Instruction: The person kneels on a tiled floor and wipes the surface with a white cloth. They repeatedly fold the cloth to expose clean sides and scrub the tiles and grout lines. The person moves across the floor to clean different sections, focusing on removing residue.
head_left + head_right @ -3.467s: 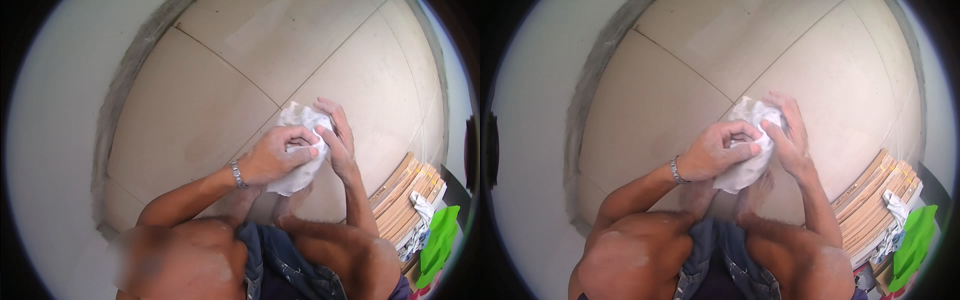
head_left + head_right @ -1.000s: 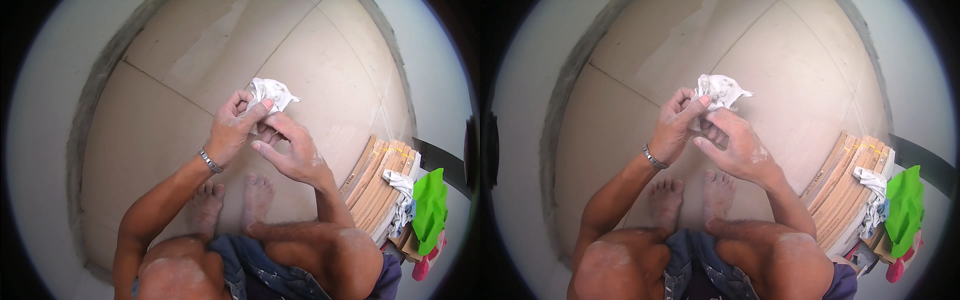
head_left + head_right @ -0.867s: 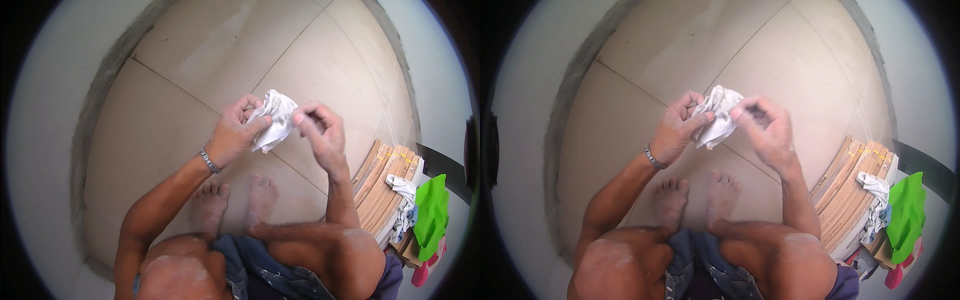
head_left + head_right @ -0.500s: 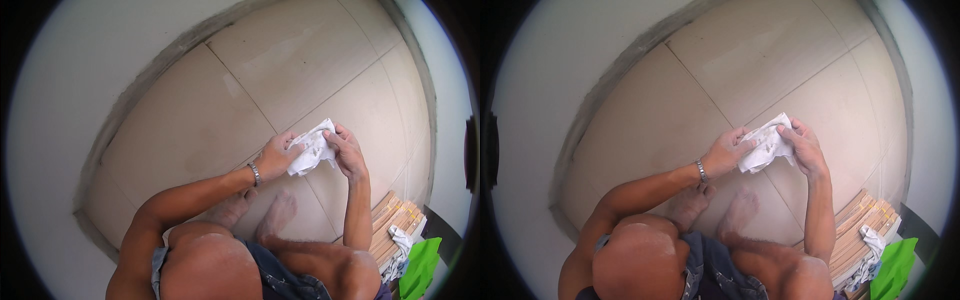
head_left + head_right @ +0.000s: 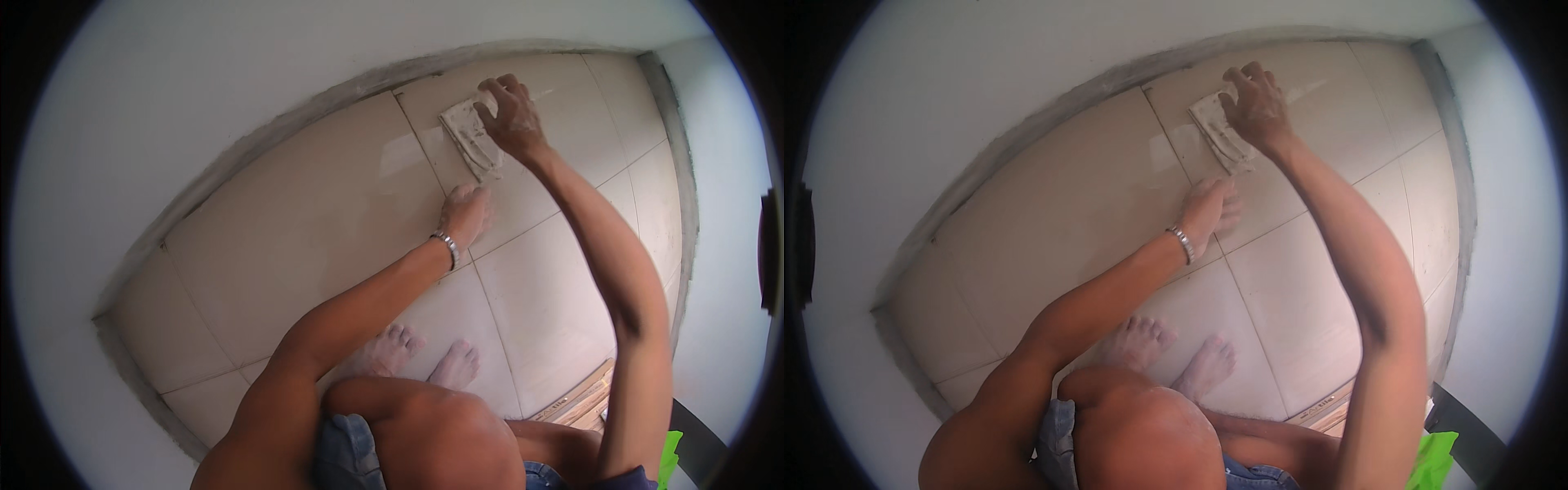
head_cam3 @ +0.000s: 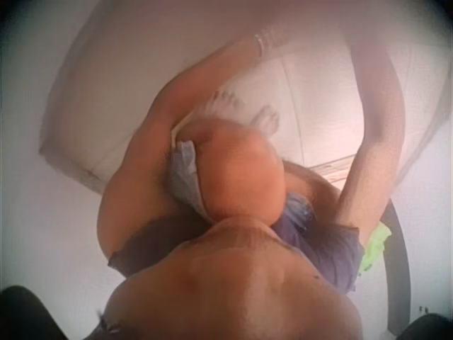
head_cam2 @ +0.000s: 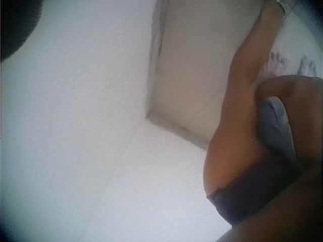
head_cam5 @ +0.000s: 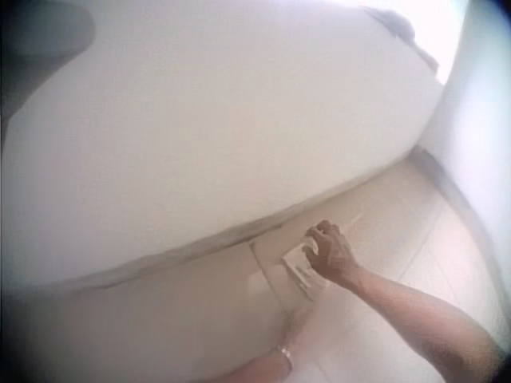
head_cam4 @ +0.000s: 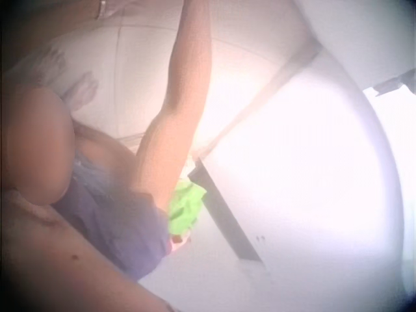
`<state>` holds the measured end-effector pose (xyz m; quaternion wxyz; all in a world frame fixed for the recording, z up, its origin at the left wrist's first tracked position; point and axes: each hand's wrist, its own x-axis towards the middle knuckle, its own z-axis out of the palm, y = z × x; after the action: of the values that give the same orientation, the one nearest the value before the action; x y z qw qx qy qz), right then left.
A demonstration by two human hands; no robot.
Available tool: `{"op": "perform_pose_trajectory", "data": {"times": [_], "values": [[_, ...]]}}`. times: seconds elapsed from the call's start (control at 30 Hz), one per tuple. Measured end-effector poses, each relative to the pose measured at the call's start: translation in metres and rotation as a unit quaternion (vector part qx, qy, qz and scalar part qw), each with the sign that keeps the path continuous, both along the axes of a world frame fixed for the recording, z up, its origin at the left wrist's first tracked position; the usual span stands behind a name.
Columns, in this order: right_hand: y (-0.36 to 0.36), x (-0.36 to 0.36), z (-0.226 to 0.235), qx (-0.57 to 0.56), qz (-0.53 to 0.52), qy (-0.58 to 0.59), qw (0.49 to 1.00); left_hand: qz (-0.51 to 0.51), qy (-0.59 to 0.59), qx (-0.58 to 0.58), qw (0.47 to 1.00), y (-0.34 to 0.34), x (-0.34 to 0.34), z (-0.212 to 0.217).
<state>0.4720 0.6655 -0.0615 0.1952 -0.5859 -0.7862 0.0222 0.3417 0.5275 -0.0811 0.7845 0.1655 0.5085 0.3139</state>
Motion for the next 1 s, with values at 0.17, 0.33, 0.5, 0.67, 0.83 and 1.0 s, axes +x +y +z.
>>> {"op": "perform_pose_trajectory", "data": {"times": [0.17,0.33,0.5,0.67,0.83,1.0], "values": [[-0.036,-0.027,-0.057,-0.006,0.012,0.056,0.998,-0.004,0.059,0.086,0.995,-0.036,-0.101,-0.001],[-0.027,-0.050,-0.088,0.035,0.011,0.138,0.990,0.097,0.554,0.322,0.762,-0.029,-0.258,-0.049],[0.006,-0.080,-0.103,0.080,0.043,0.200,0.976,0.033,0.704,0.435,0.561,-0.029,-0.311,-0.077],[0.014,-0.099,-0.095,0.044,0.049,0.231,0.971,0.023,0.717,0.428,0.550,-0.026,-0.308,-0.078],[0.022,-0.103,-0.097,0.020,0.057,0.199,0.978,0.018,0.721,0.422,0.549,-0.024,-0.306,-0.077],[0.017,-0.110,-0.096,0.022,0.056,0.102,0.993,0.015,0.732,0.424,0.532,-0.024,-0.305,-0.075]]}}
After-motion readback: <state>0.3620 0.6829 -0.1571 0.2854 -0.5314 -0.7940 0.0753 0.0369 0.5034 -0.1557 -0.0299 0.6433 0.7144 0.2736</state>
